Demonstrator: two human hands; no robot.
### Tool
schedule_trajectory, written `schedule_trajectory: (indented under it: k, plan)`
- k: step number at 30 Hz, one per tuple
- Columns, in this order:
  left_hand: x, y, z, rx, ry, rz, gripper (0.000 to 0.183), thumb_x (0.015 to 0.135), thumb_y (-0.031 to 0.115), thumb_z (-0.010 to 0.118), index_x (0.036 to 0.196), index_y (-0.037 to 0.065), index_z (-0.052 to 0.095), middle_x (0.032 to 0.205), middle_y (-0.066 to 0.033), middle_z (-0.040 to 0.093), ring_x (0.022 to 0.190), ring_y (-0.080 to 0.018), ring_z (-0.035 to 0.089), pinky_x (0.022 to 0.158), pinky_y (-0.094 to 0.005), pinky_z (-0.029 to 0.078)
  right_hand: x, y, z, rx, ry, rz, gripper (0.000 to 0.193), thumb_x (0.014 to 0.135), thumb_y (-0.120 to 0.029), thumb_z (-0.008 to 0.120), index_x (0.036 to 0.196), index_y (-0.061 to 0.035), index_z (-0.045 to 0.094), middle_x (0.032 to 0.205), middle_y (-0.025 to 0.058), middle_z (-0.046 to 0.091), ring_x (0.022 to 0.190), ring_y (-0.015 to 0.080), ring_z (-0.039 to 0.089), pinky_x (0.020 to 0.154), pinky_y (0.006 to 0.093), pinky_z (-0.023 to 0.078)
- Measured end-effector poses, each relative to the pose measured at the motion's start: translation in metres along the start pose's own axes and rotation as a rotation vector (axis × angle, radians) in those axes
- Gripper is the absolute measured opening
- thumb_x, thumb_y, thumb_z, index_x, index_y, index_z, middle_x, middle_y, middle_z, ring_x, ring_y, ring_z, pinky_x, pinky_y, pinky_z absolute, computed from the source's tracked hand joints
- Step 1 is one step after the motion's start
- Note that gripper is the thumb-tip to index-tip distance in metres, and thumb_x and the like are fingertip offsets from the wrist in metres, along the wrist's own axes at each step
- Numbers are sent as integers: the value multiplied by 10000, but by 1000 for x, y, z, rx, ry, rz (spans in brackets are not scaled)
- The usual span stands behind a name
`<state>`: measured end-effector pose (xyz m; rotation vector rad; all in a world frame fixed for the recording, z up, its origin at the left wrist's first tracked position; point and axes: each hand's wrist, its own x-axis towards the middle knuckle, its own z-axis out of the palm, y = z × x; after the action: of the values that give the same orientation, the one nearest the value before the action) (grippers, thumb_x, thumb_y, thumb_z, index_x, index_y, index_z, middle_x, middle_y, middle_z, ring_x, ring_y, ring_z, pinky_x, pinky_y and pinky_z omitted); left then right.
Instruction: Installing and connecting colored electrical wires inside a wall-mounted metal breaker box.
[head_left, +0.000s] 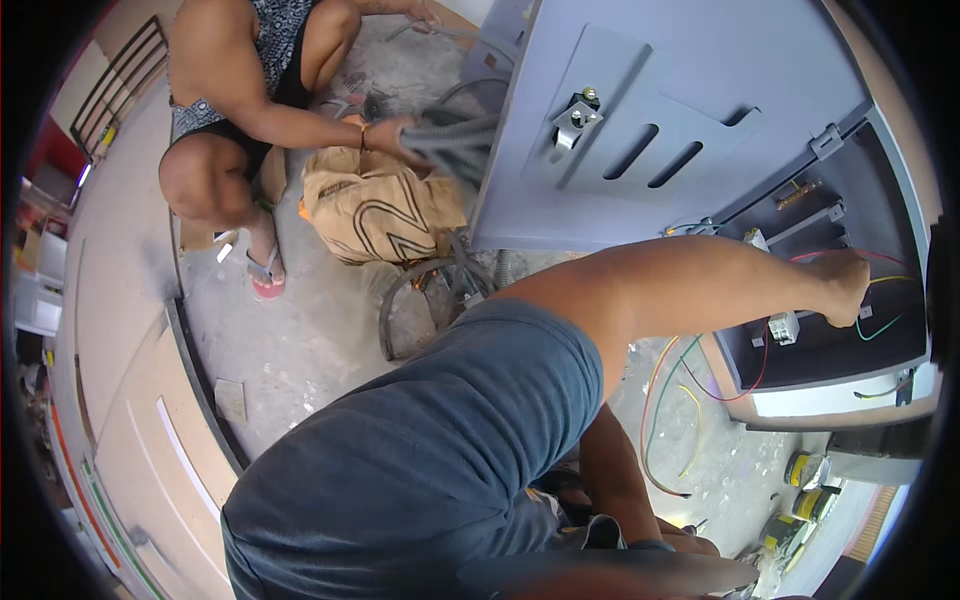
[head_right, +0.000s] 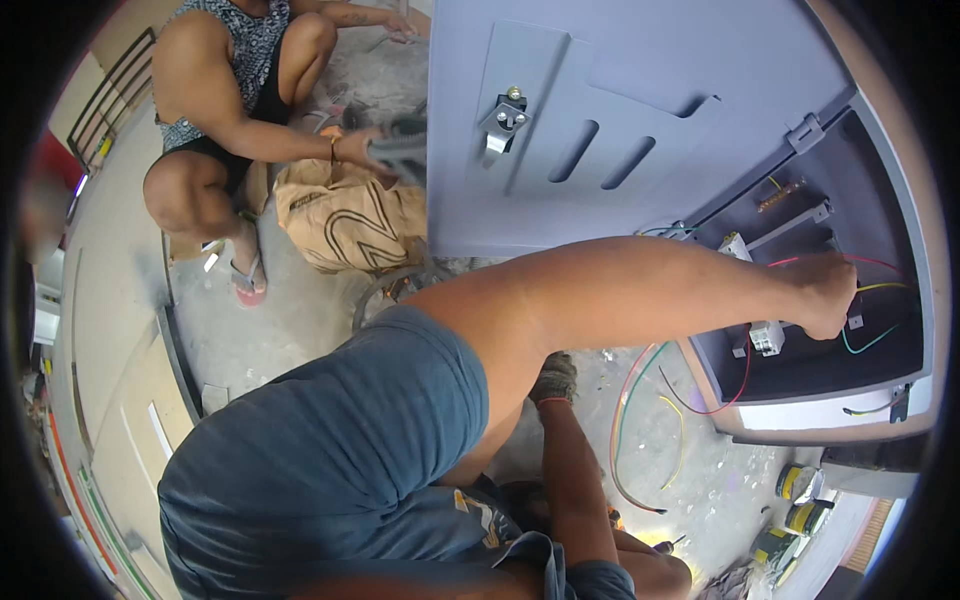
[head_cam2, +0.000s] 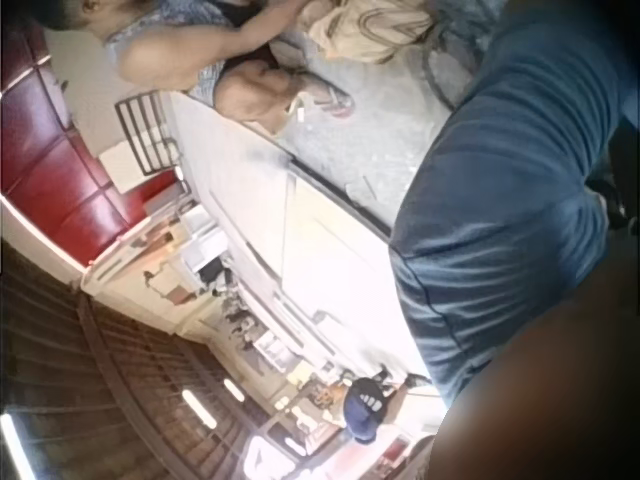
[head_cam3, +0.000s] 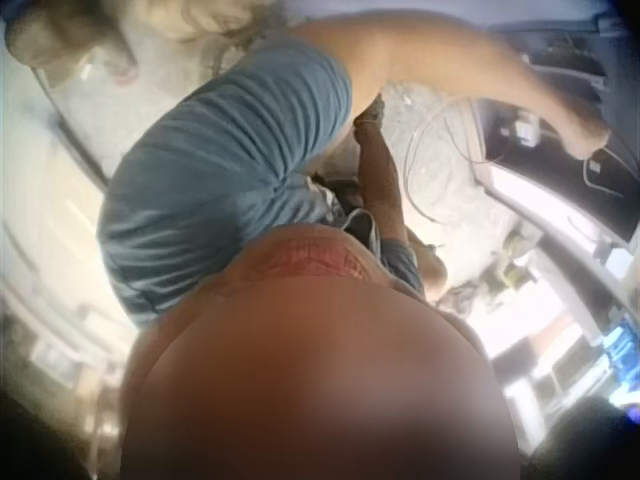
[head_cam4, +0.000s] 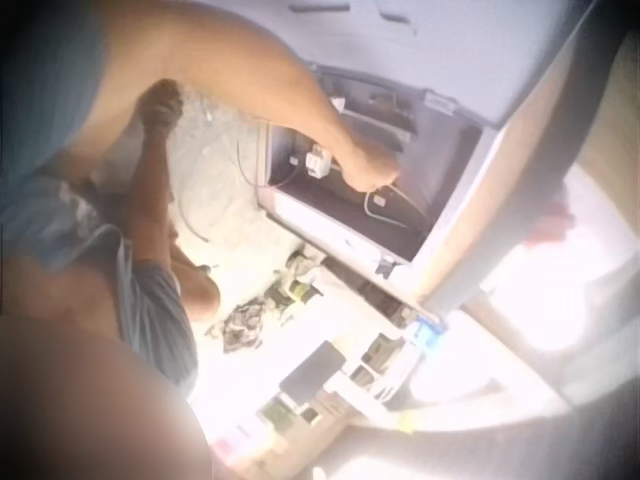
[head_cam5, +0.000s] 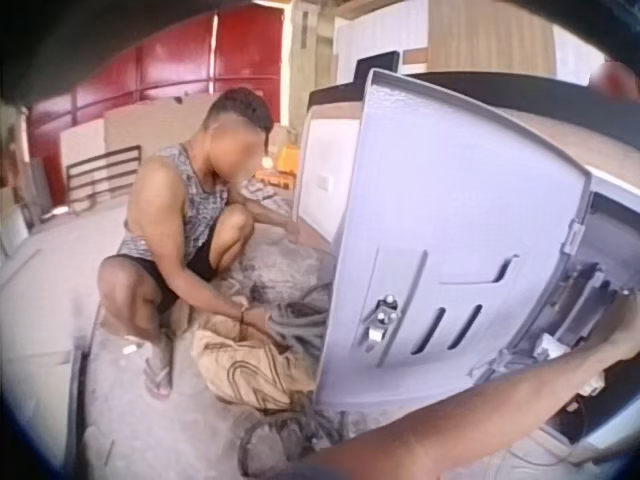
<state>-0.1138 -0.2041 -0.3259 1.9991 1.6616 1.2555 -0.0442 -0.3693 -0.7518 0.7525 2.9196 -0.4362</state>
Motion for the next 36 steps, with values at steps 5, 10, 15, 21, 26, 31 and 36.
schedule_trajectory:
  k: [5, 10, 15, 21, 26, 31, 36]
  plan:
    - [10, -22, -8, 250, 27, 223, 203, 713, 184, 603, 796, 78, 755, 838, -160, 722, 781, -285, 709, 692, -388, 561, -54, -47, -74, 173, -73, 46, 406, 927, -287, 494, 1276, -82, 525, 950, 250, 673, 883, 419, 658, 772, 502, 517]
    - [1, -60, -15, -99, 150, 252, 227, 844, 293, 729, 891, 73, 759, 774, -64, 734, 670, -122, 675, 629, -298, 522, -97, -35, -196, 950, -298, 134, 356, 868, -328, 689, 1054, -26, 664, 821, 109, 676, 734, 188, 665, 651, 331, 525]
    - [11, -58, -18, -171, 167, 260, 236, 810, 330, 728, 882, 108, 756, 771, -67, 726, 688, -189, 693, 645, -325, 527, -142, -17, -329, 1312, 509, 81, 260, 848, -137, 669, 1080, -19, 659, 849, 2, 610, 735, 87, 560, 641, 258, 470]
    - [4, -45, -16, -256, 72, 245, 243, 858, 288, 711, 906, 52, 742, 781, -56, 730, 683, -131, 670, 648, -292, 518, -119, 33, -363, 1223, 849, 283, 479, 766, -97, 613, 1242, -52, 635, 780, -13, 554, 661, 85, 510, 603, 249, 437]
    - [8, -47, -9, -323, 68, 288, 233, 878, 255, 707, 905, 25, 731, 769, -46, 718, 678, -101, 643, 643, -267, 505, -108, 36, -364, 1139, 701, 404, 345, 735, -140, 649, 1064, -43, 616, 735, 34, 545, 647, 132, 530, 612, 290, 455]
    - [9, -49, -9, -328, 58, 288, 212, 880, 235, 707, 906, 26, 731, 772, -46, 717, 675, -101, 638, 641, -267, 504, -108, 21, -381, 953, 670, 468, 283, 723, -144, 660, 969, -24, 587, 739, 54, 567, 664, 152, 551, 634, 317, 468]
    - [8, -52, -14, -350, 82, 282, 229, 877, 254, 706, 906, 28, 731, 765, -44, 715, 679, -103, 640, 646, -272, 505, -99, 30, -384, 1005, 672, 448, 309, 710, -130, 661, 991, -18, 597, 743, 51, 569, 676, 155, 555, 660, 313, 472]
